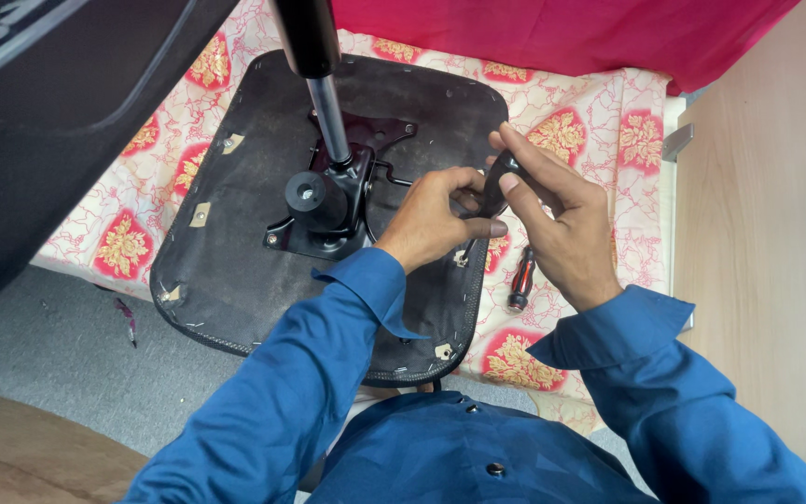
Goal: The person works on the underside of an office chair seat placed upside down on a bed. They hand-thread a black plastic knob onto the chair's tilt mechanism for most of the clip, briefly pick up a screwdriver, and then fit the knob onto the mechanism and adjust the seat plate.
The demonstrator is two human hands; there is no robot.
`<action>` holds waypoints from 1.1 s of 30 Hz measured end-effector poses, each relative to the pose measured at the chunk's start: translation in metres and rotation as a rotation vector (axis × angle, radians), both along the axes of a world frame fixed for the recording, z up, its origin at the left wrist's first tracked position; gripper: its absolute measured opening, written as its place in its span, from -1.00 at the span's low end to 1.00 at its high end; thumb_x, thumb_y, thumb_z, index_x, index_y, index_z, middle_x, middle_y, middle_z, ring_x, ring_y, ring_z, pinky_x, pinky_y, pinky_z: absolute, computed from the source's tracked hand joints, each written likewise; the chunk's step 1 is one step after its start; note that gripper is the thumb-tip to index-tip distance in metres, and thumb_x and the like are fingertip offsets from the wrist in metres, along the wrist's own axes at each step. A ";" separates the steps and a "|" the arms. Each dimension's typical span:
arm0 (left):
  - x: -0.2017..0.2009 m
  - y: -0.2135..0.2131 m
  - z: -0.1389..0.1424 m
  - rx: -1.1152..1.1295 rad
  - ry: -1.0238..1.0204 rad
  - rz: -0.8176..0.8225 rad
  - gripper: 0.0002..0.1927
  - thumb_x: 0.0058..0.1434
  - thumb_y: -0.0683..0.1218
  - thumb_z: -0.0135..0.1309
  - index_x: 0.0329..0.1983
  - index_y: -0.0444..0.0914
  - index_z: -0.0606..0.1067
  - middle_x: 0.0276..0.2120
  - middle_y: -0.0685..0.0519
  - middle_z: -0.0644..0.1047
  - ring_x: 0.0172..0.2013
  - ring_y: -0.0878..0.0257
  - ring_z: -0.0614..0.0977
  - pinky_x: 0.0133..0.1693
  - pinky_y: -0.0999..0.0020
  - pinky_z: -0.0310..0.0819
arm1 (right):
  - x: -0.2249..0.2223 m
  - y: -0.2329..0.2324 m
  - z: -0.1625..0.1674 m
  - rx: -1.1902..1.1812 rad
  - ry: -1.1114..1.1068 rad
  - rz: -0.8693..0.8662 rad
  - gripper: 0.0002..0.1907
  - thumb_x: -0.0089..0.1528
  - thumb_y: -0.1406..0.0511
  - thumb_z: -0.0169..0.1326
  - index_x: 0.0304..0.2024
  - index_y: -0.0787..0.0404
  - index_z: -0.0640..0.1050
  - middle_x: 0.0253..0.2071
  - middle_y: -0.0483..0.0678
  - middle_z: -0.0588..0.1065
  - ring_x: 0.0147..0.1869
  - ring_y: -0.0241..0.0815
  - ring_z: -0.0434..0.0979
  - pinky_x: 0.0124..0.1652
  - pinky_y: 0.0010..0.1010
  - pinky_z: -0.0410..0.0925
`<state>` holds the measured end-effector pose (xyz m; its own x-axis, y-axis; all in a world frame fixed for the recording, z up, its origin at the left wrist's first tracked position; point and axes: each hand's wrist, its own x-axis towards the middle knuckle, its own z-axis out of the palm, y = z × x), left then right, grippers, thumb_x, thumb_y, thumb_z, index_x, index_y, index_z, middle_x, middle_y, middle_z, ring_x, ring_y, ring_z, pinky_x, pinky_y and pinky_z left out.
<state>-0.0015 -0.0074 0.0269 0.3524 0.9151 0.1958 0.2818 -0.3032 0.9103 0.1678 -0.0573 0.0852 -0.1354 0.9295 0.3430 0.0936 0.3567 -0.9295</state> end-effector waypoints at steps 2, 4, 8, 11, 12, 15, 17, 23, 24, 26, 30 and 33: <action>0.001 -0.004 -0.001 -0.025 -0.056 0.016 -0.48 -0.17 -0.02 0.53 -0.21 -0.29 0.54 -0.40 0.10 0.53 -0.35 0.34 0.52 -0.24 0.36 0.51 | 0.000 0.000 0.000 0.062 -0.103 -0.048 -0.58 0.34 0.40 0.14 0.26 0.18 0.52 0.18 -0.02 0.52 0.22 -0.27 0.56 0.19 -0.45 0.47; 0.003 -0.005 0.000 -0.038 -0.079 0.016 -0.47 -0.19 -0.01 0.54 -0.24 -0.28 0.51 -0.43 0.12 0.50 -0.39 0.37 0.48 -0.27 0.39 0.50 | 0.001 0.000 0.001 0.109 -0.176 -0.085 -0.61 0.32 0.40 0.20 0.21 0.20 0.56 0.09 -0.03 0.53 0.15 -0.28 0.56 0.11 -0.46 0.50; 0.003 -0.003 -0.001 -0.031 -0.047 -0.005 -0.52 -0.19 -0.03 0.55 -0.30 -0.29 0.53 -0.46 0.14 0.50 -0.40 0.38 0.50 -0.28 0.40 0.50 | 0.003 0.002 0.001 0.131 -0.228 -0.102 -0.64 0.28 0.37 0.27 0.14 0.20 0.62 -0.01 -0.05 0.47 0.06 -0.30 0.52 -0.01 -0.49 0.48; -0.001 -0.001 -0.002 -0.023 -0.017 -0.007 -0.56 -0.17 -0.07 0.52 -0.28 -0.29 0.57 -0.42 0.11 0.56 -0.36 0.36 0.56 -0.23 0.40 0.52 | 0.004 0.002 -0.001 0.111 -0.250 -0.105 -0.63 0.31 0.37 0.24 0.18 0.20 0.62 -0.03 -0.04 0.45 0.03 -0.27 0.46 -0.02 -0.46 0.41; -0.002 0.000 -0.003 -0.022 -0.009 -0.006 -0.58 -0.16 -0.09 0.51 -0.27 -0.29 0.58 -0.40 0.10 0.59 -0.34 0.36 0.59 -0.22 0.40 0.53 | 0.005 0.002 -0.001 0.102 -0.260 -0.107 -0.63 0.33 0.38 0.22 0.21 0.20 0.61 -0.03 -0.03 0.44 0.02 -0.25 0.44 -0.01 -0.44 0.38; -0.003 0.001 -0.005 -0.163 -0.116 -0.052 -0.65 -0.10 -0.12 0.42 -0.24 -0.29 0.61 -0.33 0.07 0.68 -0.28 0.33 0.69 -0.17 0.39 0.60 | 0.004 0.001 -0.003 0.139 -0.156 0.006 -0.57 0.37 0.43 0.08 0.31 0.24 0.53 0.17 0.01 0.44 0.27 -0.23 0.45 0.25 -0.41 0.35; -0.003 0.002 -0.006 -0.128 -0.099 -0.054 -0.65 -0.08 -0.13 0.42 -0.22 -0.29 0.62 -0.32 0.06 0.68 -0.26 0.30 0.70 -0.15 0.38 0.59 | 0.002 0.002 -0.004 0.079 -0.056 0.054 -0.55 0.36 0.45 0.01 0.32 0.25 0.48 0.28 0.02 0.45 0.35 -0.21 0.47 0.30 -0.40 0.36; -0.004 0.001 -0.005 -0.024 -0.027 -0.023 -0.57 -0.09 -0.10 0.48 -0.15 -0.28 0.60 -0.31 0.08 0.64 -0.24 0.32 0.63 -0.15 0.38 0.53 | 0.001 0.003 0.000 0.044 -0.090 0.000 -0.58 0.34 0.44 0.10 0.27 0.25 0.50 0.25 0.05 0.52 0.28 -0.19 0.55 0.25 -0.42 0.44; -0.004 0.000 -0.005 0.004 -0.029 -0.019 -0.53 -0.12 -0.09 0.51 -0.15 -0.28 0.59 -0.31 0.09 0.62 -0.24 0.34 0.61 -0.15 0.38 0.52 | 0.002 0.002 0.001 0.059 -0.124 -0.022 -0.59 0.33 0.43 0.13 0.25 0.24 0.53 0.20 0.05 0.55 0.24 -0.20 0.57 0.22 -0.43 0.46; -0.003 -0.003 -0.007 -0.021 -0.087 -0.013 -0.50 -0.14 -0.07 0.51 -0.16 -0.27 0.55 -0.34 0.13 0.56 -0.28 0.37 0.55 -0.18 0.42 0.53 | 0.002 0.002 0.002 0.104 -0.208 -0.073 -0.62 0.31 0.41 0.19 0.19 0.22 0.58 0.12 0.00 0.55 0.14 -0.25 0.58 0.12 -0.47 0.47; -0.001 -0.004 -0.009 -0.030 -0.143 0.015 -0.51 -0.13 -0.04 0.52 -0.24 -0.28 0.51 -0.40 0.18 0.50 -0.34 0.40 0.49 -0.22 0.44 0.52 | 0.001 0.004 0.001 0.148 -0.273 -0.115 -0.66 0.27 0.39 0.27 0.12 0.18 0.64 -0.02 -0.06 0.50 -0.01 -0.32 0.50 -0.04 -0.52 0.43; 0.000 -0.003 -0.008 -0.033 -0.053 0.033 -0.54 -0.14 -0.05 0.53 -0.26 -0.29 0.54 -0.44 0.15 0.51 -0.37 0.39 0.50 -0.26 0.43 0.50 | 0.000 0.006 -0.001 0.174 -0.272 -0.077 -0.66 0.27 0.38 0.28 0.10 0.21 0.64 -0.03 -0.07 0.47 -0.03 -0.33 0.44 -0.05 -0.50 0.38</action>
